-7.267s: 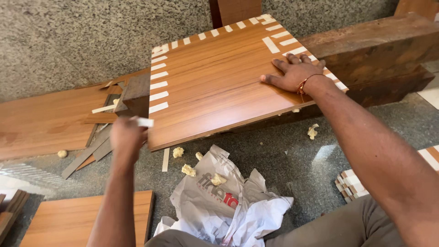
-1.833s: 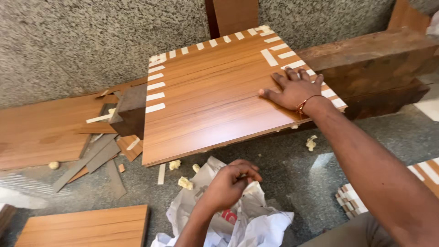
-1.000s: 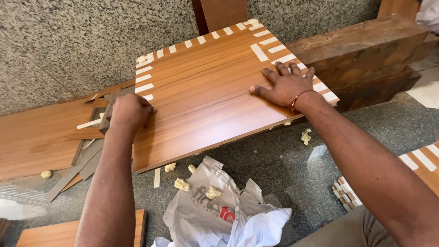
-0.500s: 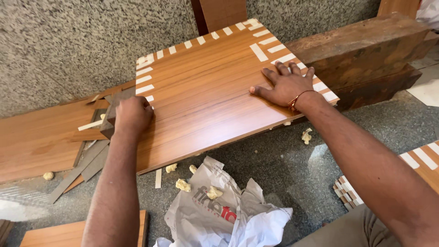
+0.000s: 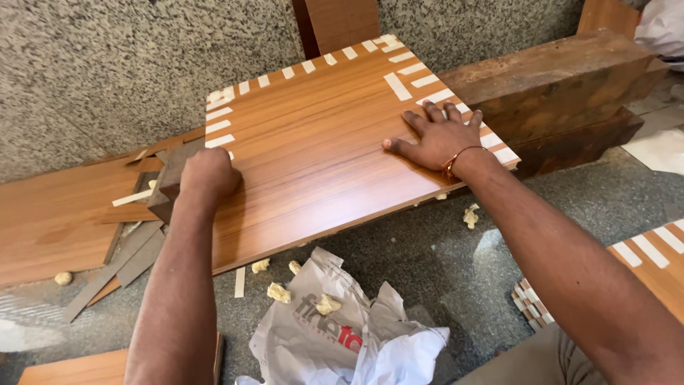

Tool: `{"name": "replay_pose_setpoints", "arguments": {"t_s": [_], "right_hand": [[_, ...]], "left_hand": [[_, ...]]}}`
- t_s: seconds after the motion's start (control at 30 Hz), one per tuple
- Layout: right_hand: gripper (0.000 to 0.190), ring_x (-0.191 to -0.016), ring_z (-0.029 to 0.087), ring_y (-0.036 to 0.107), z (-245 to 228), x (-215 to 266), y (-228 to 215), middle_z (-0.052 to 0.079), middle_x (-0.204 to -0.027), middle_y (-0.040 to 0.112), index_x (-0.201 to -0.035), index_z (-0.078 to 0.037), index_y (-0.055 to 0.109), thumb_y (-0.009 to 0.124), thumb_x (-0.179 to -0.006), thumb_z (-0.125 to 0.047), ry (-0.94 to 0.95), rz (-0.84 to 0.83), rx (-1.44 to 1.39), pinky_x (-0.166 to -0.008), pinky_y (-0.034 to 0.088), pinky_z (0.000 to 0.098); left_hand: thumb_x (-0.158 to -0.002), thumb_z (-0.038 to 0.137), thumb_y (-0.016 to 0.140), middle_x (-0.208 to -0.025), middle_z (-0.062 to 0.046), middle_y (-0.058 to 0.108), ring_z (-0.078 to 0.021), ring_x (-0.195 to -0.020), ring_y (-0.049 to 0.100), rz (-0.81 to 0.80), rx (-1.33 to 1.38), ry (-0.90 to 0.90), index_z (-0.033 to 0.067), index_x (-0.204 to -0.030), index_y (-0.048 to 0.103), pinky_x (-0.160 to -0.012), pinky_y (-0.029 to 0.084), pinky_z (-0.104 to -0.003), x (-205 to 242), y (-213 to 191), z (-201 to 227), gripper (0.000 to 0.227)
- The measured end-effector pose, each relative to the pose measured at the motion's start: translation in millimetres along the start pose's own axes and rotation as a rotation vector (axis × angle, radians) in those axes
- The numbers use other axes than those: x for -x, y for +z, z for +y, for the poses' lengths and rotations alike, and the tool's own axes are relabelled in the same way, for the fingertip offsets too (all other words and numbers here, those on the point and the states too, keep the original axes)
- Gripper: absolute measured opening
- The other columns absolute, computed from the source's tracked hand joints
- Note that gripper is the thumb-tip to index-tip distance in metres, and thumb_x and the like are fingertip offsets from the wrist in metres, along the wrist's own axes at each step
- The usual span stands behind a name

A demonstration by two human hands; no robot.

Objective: The person applies small white adhesive strips around the perimeter of a wood-textured panel by hand and wipes the surface with a cloth.

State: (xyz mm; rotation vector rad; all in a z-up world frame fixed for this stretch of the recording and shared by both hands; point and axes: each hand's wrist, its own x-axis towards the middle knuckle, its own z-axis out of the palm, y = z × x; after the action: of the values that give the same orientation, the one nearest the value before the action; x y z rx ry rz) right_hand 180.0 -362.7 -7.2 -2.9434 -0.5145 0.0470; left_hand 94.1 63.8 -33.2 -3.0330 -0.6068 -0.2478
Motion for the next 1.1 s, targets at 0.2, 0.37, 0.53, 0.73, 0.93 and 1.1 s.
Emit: {"name": "replay_pose_setpoints", "arguments": {"t_s": [0.2,0.37,0.53,0.73,0.93,1.1], "right_hand": [[0.099,-0.156,0.036,0.009,0,1,-4,0.005,-0.171,0.015,-0.159,-0.035,0.031,0.028,-0.078,-0.092,-0.001,-0.009,0.005,-0.118,0.001,0.0741],[0.1,-0.157,0.035,0.006,-4,-3,-3,0.004,-0.17,0.013,-0.159,-0.035,0.028,0.028,-0.078,-0.092,0.001,-0.027,-0.011,-0.118,0.001,0.0727],[0.099,-0.157,0.035,0.006,-3,0,-6,0.004,-0.171,0.014,-0.16,-0.036,0.028,0.028,-0.079,-0.092,0.012,-0.031,0.028,-0.119,-0.001,0.073],[0.099,-0.157,0.034,0.007,-7,0,-10,0.003,-0.172,0.011,-0.16,-0.036,0.027,0.029,-0.079,-0.092,0.02,-0.067,0.035,-0.118,0.005,0.0738],[0.077,-0.15,0.03,0.038,43,-13,-5,0.003,-0.161,0.044,-0.148,-0.029,0.054,0.055,-0.087,-0.074,-0.121,0.13,-0.073,-0.115,0.033,0.0636],[0.06,-0.102,0.028,0.073,94,-12,9,0.018,-0.134,0.072,-0.138,-0.011,0.062,0.079,-0.083,-0.026,0.084,0.017,-0.959,-0.073,0.064,0.039]], "left_hand": [[-0.097,0.027,0.062,-0.11,-0.015,0.073,-0.0262,-0.093,0.072,0.122,0.683,-0.218,0.0033,-0.111,0.067,-0.081,0.06,-0.039,38,15,-89,0.028],[-0.11,0.018,0.049,-0.131,-0.013,0.074,-0.0156,-0.088,0.068,0.363,2.243,-0.348,0.0021,-0.131,0.055,-0.072,0.06,-0.027,56,125,-128,0.027],[-0.11,0.018,0.056,-0.12,-0.01,0.069,-0.017,-0.077,0.061,0.061,2.069,-0.283,0.0013,-0.127,0.055,-0.069,0.058,-0.031,112,230,-7,0.024],[-0.103,0.021,0.06,-0.092,-0.005,0.057,-0.0187,-0.069,0.059,-0.44,1.787,-0.175,0.004,-0.114,0.052,-0.065,0.058,-0.036,170,212,142,0.021],[-0.098,0.042,0.06,-0.07,-0.001,0.038,-0.0135,-0.055,0.043,-0.562,2.033,-0.205,0.0057,-0.11,0.053,-0.048,0.042,-0.031,221,121,185,0.039],[-0.089,0.074,0.048,-0.071,0.003,0.041,-0.0051,-0.047,0.032,-0.654,2.116,-0.263,0.006,-0.119,0.058,-0.035,0.025,-0.022,245,53,196,0.075]]}}
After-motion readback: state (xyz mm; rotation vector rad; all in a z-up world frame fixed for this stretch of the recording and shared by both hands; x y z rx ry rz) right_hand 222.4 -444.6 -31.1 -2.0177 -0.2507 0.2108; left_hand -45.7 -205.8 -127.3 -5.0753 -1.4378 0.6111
